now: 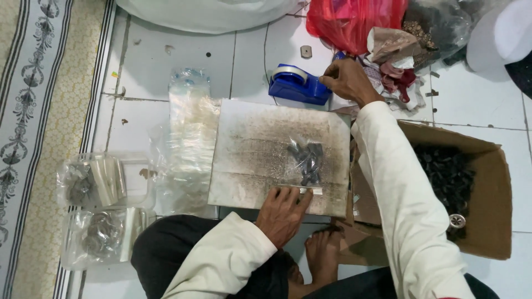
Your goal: The person sits on the floor and packs small metal hardware pieces into clear plastic bags. They use a tape dispenser to seal the bags and place them aside, then continue sorting and bagging more pieces from a cardboard box.
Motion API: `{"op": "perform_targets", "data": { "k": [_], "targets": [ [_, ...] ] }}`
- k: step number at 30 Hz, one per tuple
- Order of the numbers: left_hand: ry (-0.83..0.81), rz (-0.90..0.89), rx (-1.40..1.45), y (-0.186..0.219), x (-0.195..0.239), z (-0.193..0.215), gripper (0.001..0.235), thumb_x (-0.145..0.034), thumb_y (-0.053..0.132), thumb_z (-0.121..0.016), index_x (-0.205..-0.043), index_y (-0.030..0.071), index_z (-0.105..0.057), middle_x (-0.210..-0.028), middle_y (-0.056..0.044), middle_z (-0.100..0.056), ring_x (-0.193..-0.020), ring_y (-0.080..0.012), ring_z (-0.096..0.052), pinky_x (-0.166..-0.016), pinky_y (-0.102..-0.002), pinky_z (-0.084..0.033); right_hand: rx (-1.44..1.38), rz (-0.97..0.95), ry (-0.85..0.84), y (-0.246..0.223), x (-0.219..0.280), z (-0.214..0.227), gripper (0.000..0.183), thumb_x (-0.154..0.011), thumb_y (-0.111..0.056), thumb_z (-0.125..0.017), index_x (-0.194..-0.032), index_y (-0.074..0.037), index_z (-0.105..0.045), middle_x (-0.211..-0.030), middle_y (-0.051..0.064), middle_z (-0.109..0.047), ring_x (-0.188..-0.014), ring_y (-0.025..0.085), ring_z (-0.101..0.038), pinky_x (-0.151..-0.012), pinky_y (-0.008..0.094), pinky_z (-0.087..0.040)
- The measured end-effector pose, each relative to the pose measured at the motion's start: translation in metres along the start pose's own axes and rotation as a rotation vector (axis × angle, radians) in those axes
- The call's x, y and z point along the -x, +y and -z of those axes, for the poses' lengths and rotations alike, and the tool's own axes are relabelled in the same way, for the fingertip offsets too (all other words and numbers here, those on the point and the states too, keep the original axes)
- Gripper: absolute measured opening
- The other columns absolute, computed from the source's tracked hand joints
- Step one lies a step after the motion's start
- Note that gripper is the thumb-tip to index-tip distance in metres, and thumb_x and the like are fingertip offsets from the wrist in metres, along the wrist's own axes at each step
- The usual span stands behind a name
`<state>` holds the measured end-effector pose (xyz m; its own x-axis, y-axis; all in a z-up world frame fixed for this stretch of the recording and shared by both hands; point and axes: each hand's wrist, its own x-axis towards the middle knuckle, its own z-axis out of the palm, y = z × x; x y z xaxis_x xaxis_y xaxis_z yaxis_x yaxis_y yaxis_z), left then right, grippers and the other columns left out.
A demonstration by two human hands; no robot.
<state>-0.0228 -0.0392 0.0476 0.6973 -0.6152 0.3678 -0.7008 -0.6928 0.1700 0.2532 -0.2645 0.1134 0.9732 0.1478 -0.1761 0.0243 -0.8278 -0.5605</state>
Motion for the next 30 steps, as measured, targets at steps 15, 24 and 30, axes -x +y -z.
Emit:
{"op": "perform_targets", "data": {
  "k": [15,24,30],
  "targets": [
    [0.003,0.022,0.018,0.000,-0.006,0.005,0.038,-0.098,0.017,-0.062,-0.135,0.010,-0.060,-0.093,-0.011,-0.055,-0.077,-0.0289,-0.052,-0.073,-0.043,-0.043,-0.248,-0.502,0.110,0.017,-0.001,0.016,0.060,-0.077,-0.017,-0.091,-0.132,-0.012,-0.066,-0.149,0.015,-0.057,-0.132,0.032,-0.058,-0.106,0.047,-0.048],
    [0.032,0.027,0.024,0.000,-0.006,0.004,0.037,-0.096,0.017,-0.063,-0.133,0.012,-0.062,-0.093,-0.011,-0.055,-0.078,-0.0290,-0.050,-0.073,-0.043,-0.041,-0.371,-0.602,0.180,0.045,-0.011,-0.007,0.062,-0.070,-0.019,-0.095,-0.125,-0.006,-0.068,-0.107,0.009,-0.077,-0.089,0.019,-0.072,-0.076,0.033,-0.059],
    [0.009,0.030,0.049,-0.002,-0.008,0.009,0.034,-0.098,0.015,-0.059,-0.132,0.011,-0.061,-0.091,-0.011,-0.055,-0.077,-0.0292,-0.049,-0.070,-0.043,-0.039,-0.457,-0.670,0.154,0.032,-0.002,-0.007,0.036,-0.078,-0.019,-0.083,-0.109,-0.003,-0.072,-0.106,0.009,-0.079,-0.098,0.021,-0.075,-0.082,0.036,-0.056]
  ]
}}
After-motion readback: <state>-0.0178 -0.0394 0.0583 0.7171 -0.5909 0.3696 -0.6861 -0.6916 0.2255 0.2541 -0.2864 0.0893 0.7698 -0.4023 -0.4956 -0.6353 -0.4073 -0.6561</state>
